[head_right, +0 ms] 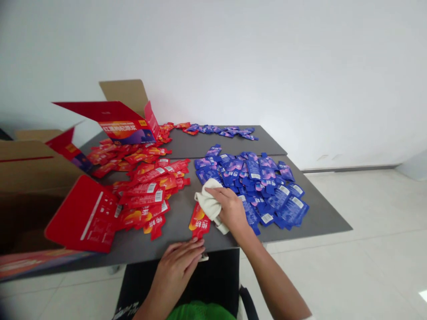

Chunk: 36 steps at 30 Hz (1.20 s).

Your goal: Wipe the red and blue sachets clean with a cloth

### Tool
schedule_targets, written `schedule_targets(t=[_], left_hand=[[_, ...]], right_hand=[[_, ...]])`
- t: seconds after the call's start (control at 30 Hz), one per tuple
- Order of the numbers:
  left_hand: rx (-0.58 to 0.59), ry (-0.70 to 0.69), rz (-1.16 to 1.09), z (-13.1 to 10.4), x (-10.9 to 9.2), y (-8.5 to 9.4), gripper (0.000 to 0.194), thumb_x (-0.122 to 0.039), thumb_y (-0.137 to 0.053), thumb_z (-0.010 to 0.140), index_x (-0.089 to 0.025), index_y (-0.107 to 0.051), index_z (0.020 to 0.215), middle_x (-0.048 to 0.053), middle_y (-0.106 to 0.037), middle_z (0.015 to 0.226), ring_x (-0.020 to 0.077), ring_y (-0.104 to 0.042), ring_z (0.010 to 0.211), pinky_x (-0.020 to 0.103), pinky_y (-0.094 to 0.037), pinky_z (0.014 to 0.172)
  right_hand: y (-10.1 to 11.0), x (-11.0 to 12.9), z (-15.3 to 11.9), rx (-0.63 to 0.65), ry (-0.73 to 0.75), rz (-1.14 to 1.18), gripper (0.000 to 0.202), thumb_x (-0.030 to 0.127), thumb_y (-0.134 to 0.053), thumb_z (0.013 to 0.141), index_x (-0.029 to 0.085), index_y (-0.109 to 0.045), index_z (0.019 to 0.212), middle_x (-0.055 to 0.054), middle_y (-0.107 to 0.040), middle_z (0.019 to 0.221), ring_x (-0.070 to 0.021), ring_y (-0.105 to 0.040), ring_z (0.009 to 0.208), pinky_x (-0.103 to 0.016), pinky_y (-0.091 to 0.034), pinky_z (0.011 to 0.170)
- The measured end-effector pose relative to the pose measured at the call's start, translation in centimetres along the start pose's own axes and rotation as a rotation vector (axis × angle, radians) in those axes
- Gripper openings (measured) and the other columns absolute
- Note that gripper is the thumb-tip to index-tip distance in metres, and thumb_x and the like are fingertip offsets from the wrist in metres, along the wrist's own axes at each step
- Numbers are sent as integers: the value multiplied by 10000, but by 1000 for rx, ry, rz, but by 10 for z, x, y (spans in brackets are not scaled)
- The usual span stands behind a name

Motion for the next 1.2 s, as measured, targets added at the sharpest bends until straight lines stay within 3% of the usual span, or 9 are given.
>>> schedule_targets(t=[0.1, 0.2, 0.37, 0.63, 0.77, 0.87, 0.97, 1.07, 1.2], left_hand=[[2, 75, -26, 9, 6, 10, 193, -236, -582, 1041, -271, -725, 1165, 7, -805, 1107, 201, -756, 1014, 392, -522, 925], [-46, 213, 50, 20, 22, 20, 225, -290, -570, 1046, -256, -687, 1236, 48, -770, 1120, 233, -707, 1036, 419, -503, 934], [-75, 315, 284, 37, 41, 11, 593, -425, -600, 1008, -189, -462, 1534, 153, -641, 1327, 325, -585, 1191, 489, -474, 1005], [116, 386, 404, 73, 48, -13, 656, -490, -691, 923, -147, -541, 1461, 170, -664, 1188, 355, -634, 1087, 475, -490, 919], [253, 465, 231, 82, 60, -23, 708, -408, -784, 846, -142, -527, 1449, 219, -668, 1265, 403, -629, 1200, 525, -470, 986], [293, 477, 125, 86, 64, -26, 471, -345, -792, 838, -177, -630, 1247, 151, -733, 1176, 341, -689, 1127, 421, -511, 920], [277, 488, 76, 85, 63, -21, 180, -343, -718, 907, -191, -654, 979, 67, -754, 940, 257, -734, 907, 306, -515, 745], [219, 501, 37, 83, 60, -7, 171, -359, -652, 960, -201, -633, 898, 36, -731, 857, 227, -718, 822, 283, -497, 679], [92, 487, 17, 83, 62, 31, 206, -357, -561, 1017, -194, -628, 911, 53, -708, 927, 222, -692, 899, 314, -516, 783]], right_hand=[[31, -2, -33, -198, -82, 146, 392, 168, -694, 924, 252, -730, 1306, -98, -759, 1220, -258, -730, 1056, -374, -593, 906], [44, -15, -75, -295, -183, 212, 328, 229, -726, 902, 257, -771, 1225, -92, -790, 1151, -274, -757, 1002, -387, -616, 866], [47, -46, -125, -412, -301, 217, 316, 285, -734, 865, 236, -804, 1169, -117, -813, 1119, -334, -786, 977, -456, -648, 840], [48, -35, -118, -372, -211, 276, 322, 260, -728, 856, 272, -814, 1167, -113, -818, 1096, -327, -797, 948, -441, -672, 798], [50, -26, -112, -341, -162, 278, 317, 232, -715, 862, 260, -817, 1161, -119, -819, 1082, -312, -802, 915, -402, -673, 765], [50, -23, -109, -315, -150, 290, 323, 238, -715, 862, 259, -815, 1169, -122, -817, 1088, -311, -803, 914, -389, -673, 755], [50, -23, -107, -307, -152, 293, 325, 235, -710, 865, 262, -814, 1172, -122, -817, 1083, -312, -801, 929, -390, -673, 772], [51, -23, -108, -308, -153, 297, 325, 229, -705, 872, 260, -811, 1177, -122, -815, 1082, -310, -799, 938, -386, -671, 778], [46, -27, -111, -295, -152, 303, 330, 231, -704, 881, 260, -803, 1194, -125, -809, 1099, -300, -795, 947, -381, -666, 796]])
Point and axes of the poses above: each hand's wrist, its own z-axis towards the middle knuckle, its own y-axis out of the back of the hand, x = y × z, the point moved 9 cm from there along z, towards the middle knuckle
